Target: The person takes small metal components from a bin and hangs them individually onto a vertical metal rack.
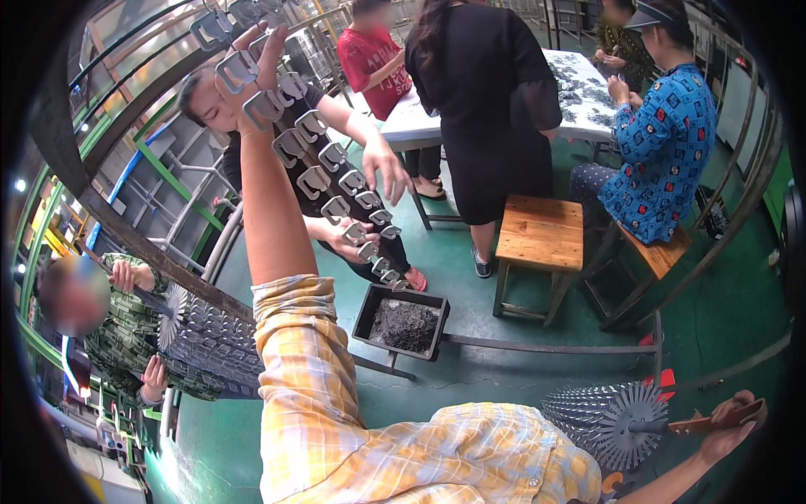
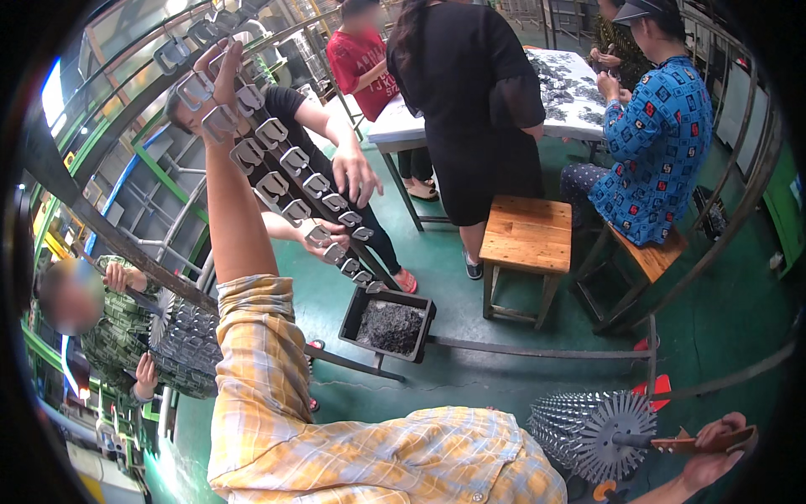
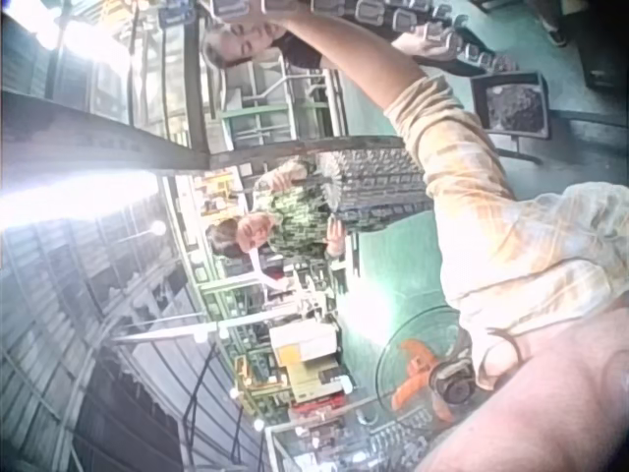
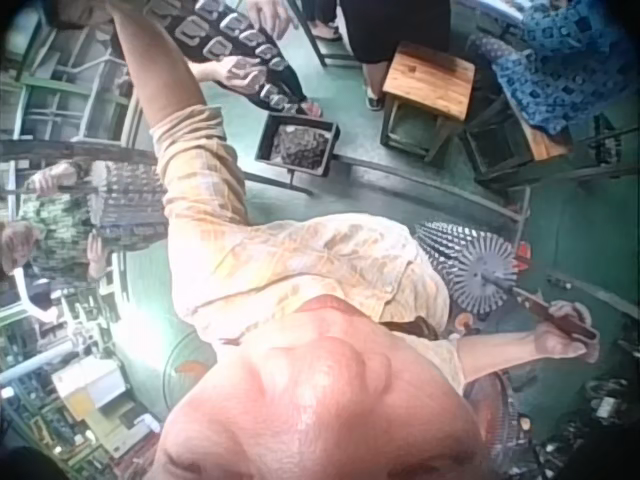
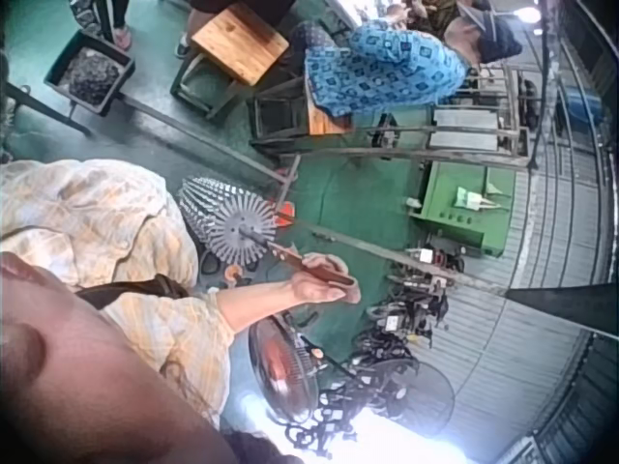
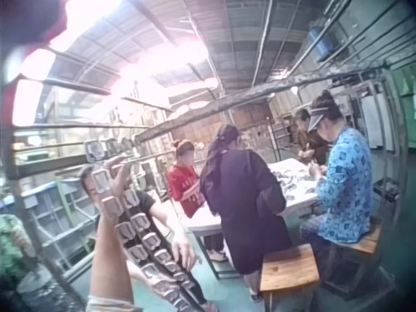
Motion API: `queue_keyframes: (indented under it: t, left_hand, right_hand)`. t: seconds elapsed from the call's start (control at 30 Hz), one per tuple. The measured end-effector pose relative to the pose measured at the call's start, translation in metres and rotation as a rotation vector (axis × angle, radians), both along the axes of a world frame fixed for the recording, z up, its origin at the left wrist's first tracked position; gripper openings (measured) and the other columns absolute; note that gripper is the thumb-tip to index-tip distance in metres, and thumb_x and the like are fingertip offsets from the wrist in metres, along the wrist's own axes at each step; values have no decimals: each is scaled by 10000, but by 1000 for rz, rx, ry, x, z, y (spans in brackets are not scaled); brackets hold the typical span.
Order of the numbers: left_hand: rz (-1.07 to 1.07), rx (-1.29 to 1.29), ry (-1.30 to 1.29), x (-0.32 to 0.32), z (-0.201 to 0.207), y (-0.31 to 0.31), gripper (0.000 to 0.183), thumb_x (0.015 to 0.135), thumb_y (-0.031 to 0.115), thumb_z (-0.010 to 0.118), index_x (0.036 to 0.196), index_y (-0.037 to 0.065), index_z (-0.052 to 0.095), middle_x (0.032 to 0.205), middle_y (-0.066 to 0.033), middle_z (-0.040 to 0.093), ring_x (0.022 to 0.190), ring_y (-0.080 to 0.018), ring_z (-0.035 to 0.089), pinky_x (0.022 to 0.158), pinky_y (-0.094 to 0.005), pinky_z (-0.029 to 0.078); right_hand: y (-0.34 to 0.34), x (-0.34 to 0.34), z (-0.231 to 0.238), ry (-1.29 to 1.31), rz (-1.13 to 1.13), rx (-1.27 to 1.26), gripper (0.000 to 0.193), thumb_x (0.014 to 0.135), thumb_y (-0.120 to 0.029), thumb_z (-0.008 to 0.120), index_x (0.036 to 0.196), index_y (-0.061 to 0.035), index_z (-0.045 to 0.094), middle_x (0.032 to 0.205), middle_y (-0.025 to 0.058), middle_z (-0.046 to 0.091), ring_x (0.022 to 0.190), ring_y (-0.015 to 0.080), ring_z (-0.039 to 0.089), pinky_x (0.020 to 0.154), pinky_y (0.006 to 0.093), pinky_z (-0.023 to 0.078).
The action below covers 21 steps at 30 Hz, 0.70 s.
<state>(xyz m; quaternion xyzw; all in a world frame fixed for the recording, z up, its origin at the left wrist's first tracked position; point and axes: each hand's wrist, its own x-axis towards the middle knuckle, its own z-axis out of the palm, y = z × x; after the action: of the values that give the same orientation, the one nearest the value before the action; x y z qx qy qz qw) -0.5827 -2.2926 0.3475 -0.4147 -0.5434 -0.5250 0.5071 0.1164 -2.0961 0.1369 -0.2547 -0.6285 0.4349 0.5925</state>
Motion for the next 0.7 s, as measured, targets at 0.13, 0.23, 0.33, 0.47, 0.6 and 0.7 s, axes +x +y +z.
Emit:
queue_keyframes:
  t: [0.13, 0.23, 0.33, 0.47, 0.6, 0.7]
  left_hand:
    - [-40, -51, -108, 22, 0, -4, 374, 683, 282, 714, 929, 14, 626, 670, -37, 623, 612, -61, 558, 572, -183, 414]
    - [-151, -107, -87, 33, -4, -14, 321, 710, 185, 697, 957, -2, 611, 701, -40, 621, 638, -73, 563, 579, -192, 421]
    - [-456, -149, -349, 17, -13, -34, 274, 769, 123, 627, 996, -21, 574, 789, -60, 620, 665, -103, 568, 585, -203, 440]
    - [-658, -95, -450, 37, -33, -51, 221, 825, 95, 537, 990, -50, 564, 855, -105, 612, 736, -117, 565, 670, -209, 444]
    - [-433, -79, -428, 46, -66, -83, 296, 841, 158, 528, 1043, -57, 536, 883, -132, 604, 766, -156, 568, 697, -254, 443]
    - [-327, 33, -400, 49, -110, -107, 281, 841, 143, 523, 1023, -70, 542, 860, -153, 606, 734, -165, 575, 693, -263, 444]
  right_hand:
    - [-1, -7, 0, 9, -23, 5, 560, 833, -539, 359, 980, 1, 384, 556, 12, 380, 463, 80, 351, 465, 190, 297]
    - [-2, -4, 2, -8, -12, 2, 561, 832, -543, 359, 971, 0, 383, 556, 12, 377, 459, 80, 347, 463, 190, 296]
    - [-7, -9, 8, -7, -38, 12, 564, 831, -545, 360, 973, 1, 379, 557, 11, 376, 463, 79, 350, 460, 192, 296]
    - [-4, -12, 7, -26, 10, 22, 567, 831, -545, 359, 970, 4, 379, 560, 14, 382, 468, 79, 359, 458, 193, 298]
    - [-9, -21, 11, 44, -107, 7, 573, 827, -547, 361, 953, 11, 395, 563, 24, 390, 472, 86, 362, 454, 198, 293]
    - [-3, -2, 10, -4, 50, 4, 585, 821, -557, 357, 979, 6, 392, 627, 49, 420, 472, 95, 367, 460, 208, 303]
